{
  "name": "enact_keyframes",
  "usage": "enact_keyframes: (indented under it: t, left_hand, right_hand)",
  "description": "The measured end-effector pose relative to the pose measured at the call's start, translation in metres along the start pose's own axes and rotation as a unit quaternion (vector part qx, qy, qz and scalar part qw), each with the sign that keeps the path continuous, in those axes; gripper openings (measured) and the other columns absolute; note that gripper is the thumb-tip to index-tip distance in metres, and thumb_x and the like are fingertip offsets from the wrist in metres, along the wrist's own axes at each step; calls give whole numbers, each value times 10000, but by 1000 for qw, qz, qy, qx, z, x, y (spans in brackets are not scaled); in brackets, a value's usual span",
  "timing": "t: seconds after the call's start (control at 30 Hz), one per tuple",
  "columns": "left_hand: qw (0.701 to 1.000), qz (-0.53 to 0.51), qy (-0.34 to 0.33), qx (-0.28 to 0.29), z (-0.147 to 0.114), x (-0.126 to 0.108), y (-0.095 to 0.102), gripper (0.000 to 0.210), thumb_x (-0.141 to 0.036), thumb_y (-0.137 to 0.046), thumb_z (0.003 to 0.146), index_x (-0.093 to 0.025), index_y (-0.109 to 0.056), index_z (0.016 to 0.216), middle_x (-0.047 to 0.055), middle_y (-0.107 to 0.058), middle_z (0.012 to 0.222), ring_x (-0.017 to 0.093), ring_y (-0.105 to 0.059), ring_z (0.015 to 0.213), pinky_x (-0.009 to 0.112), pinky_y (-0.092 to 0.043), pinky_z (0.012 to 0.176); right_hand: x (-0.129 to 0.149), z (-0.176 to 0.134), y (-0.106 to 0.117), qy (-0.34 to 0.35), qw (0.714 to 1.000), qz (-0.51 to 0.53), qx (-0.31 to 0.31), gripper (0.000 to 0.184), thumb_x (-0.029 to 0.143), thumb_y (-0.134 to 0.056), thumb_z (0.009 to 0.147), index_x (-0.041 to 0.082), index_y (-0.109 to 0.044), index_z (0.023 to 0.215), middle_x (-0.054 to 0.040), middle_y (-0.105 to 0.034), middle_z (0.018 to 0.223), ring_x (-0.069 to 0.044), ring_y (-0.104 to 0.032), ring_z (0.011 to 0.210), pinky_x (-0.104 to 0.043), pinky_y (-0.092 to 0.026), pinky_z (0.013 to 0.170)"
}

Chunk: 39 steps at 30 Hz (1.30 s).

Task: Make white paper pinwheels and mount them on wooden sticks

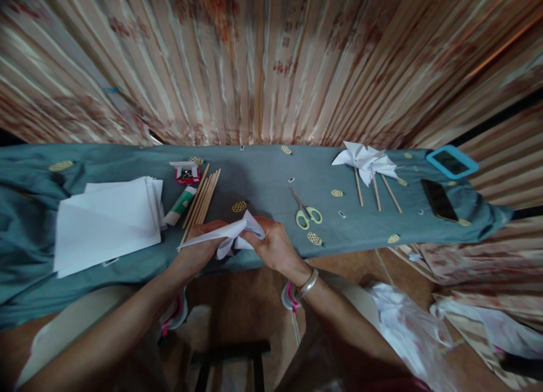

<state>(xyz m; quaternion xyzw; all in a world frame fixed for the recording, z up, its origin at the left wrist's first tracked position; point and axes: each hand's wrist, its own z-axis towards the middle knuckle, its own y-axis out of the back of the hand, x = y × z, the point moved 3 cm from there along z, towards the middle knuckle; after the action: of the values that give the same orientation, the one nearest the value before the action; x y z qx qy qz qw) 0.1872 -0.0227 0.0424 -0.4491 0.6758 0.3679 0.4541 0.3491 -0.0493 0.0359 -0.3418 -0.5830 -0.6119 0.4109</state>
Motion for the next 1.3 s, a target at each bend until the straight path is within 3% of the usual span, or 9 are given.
enact_keyframes:
  t: [0.27,0.57,0.77,0.97,1.3]
  left_hand:
    - [998,51,-10,-25,7,16,1,189,-322,-625,700,-197,-555,575,-49,-484,496,121,-469,545,224,-320,490]
    - [990,132,-23,-35,12,15,0,204,-260,-600,709,-211,-511,532,-36,-516,528,145,-514,590,241,-367,559]
    - [991,128,-7,-33,11,14,-1,208,-222,-606,706,-214,-495,530,-26,-550,553,137,-506,583,233,-387,570]
    - [995,95,0,-37,8,17,-2,181,-311,-591,702,-218,-506,573,-24,-539,539,154,-523,577,249,-391,557]
    - [992,109,-37,-42,23,32,-1,114,-277,-606,698,-229,-598,594,42,-705,708,225,-635,758,296,-478,707]
  right_hand:
    - [-12,1,-6,-20,1000,-2,-14,263,409,-613,813,172,-663,711,-14,-640,671,-154,-561,606,-245,-406,539]
    - [-19,2,-9,-41,999,-11,-18,283,402,-623,791,154,-661,661,-1,-594,607,-137,-517,558,-238,-370,518]
    - [-26,1,-11,-56,998,9,-20,321,434,-639,772,157,-634,610,21,-534,550,-112,-448,516,-224,-345,485]
    - [-26,3,-12,-71,997,25,-20,378,493,-630,760,164,-609,575,23,-506,542,-111,-436,515,-227,-343,480]
    - [-27,7,-12,-83,995,46,-10,349,468,-646,745,174,-596,564,24,-518,525,-114,-456,516,-224,-359,476]
